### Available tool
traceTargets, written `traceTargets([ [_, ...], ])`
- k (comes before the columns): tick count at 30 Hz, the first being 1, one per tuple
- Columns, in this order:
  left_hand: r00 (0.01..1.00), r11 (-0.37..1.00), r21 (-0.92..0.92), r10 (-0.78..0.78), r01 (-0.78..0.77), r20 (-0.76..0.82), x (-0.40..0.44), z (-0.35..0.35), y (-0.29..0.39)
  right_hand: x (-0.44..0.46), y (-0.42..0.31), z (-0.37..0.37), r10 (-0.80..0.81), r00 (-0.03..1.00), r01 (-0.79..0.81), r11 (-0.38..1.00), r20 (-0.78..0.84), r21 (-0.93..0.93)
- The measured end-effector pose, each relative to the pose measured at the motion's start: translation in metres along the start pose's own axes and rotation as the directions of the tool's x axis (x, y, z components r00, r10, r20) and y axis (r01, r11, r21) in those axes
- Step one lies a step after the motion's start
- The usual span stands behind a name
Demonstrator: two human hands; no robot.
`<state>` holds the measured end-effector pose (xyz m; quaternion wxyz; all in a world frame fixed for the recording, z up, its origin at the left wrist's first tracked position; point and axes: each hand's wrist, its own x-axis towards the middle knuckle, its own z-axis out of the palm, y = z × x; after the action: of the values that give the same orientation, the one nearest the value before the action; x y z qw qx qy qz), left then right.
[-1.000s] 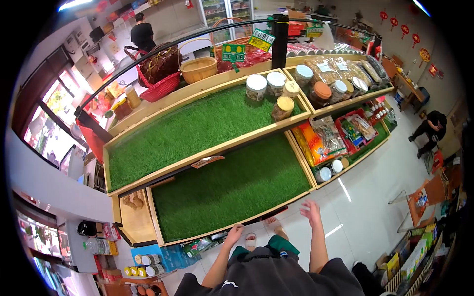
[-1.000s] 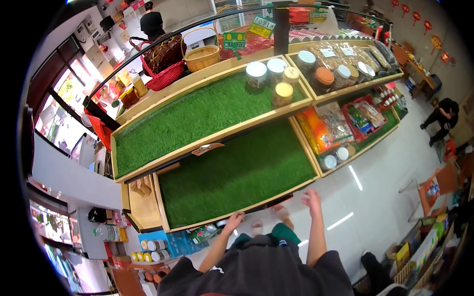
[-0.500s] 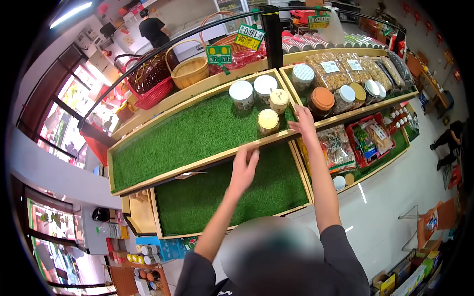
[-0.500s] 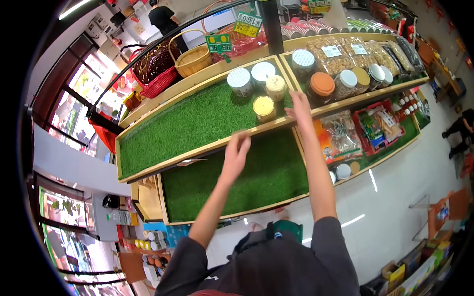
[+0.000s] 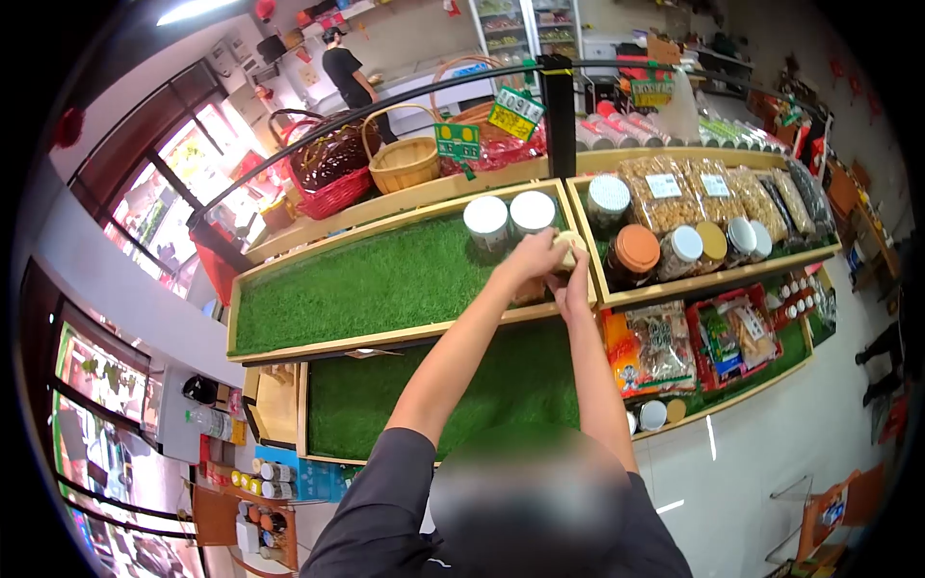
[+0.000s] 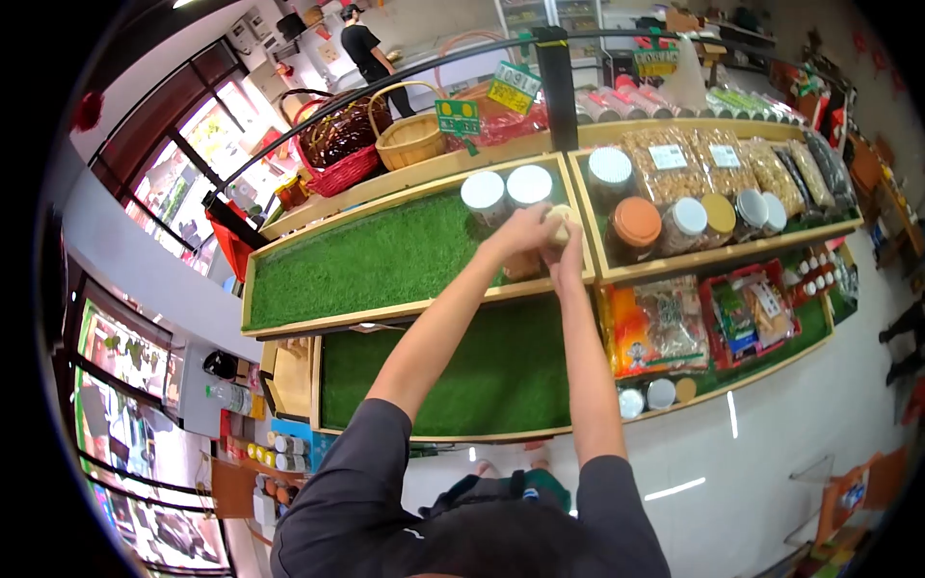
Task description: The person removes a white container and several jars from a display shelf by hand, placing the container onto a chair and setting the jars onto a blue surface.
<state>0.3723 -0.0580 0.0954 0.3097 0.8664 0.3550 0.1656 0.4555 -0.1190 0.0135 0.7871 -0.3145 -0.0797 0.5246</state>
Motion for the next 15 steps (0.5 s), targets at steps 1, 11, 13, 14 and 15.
traceTargets([
  [1,0.999,0.999,0.002,0.033,-0.033,-0.016,0.003,0.005,-0.001,0.0,0.0,0.003,0.005,0.997,-0.005,1.0,-0.081,0.008],
  [11,0.945,0.952,-0.037,0.298,-0.305,-0.138,-0.018,-0.004,0.031,-0.022,-0.025,0.015,-0.168,0.986,0.168,0.986,-0.018,-0.025],
  [13,0.93,0.939,-0.071,0.321,-0.337,-0.177,-0.033,-0.012,0.045,-0.039,-0.039,0.032,-0.291,0.957,0.291,0.956,0.002,-0.025],
  [14,0.933,0.935,-0.118,0.313,-0.336,-0.177,-0.042,-0.015,0.055,-0.048,-0.045,0.035,-0.324,0.946,0.325,0.946,0.014,-0.021],
  [15,0.926,0.917,-0.181,0.319,-0.356,-0.203,-0.052,-0.017,0.066,-0.053,-0.05,0.037,-0.379,0.923,0.38,0.925,0.069,-0.006],
])
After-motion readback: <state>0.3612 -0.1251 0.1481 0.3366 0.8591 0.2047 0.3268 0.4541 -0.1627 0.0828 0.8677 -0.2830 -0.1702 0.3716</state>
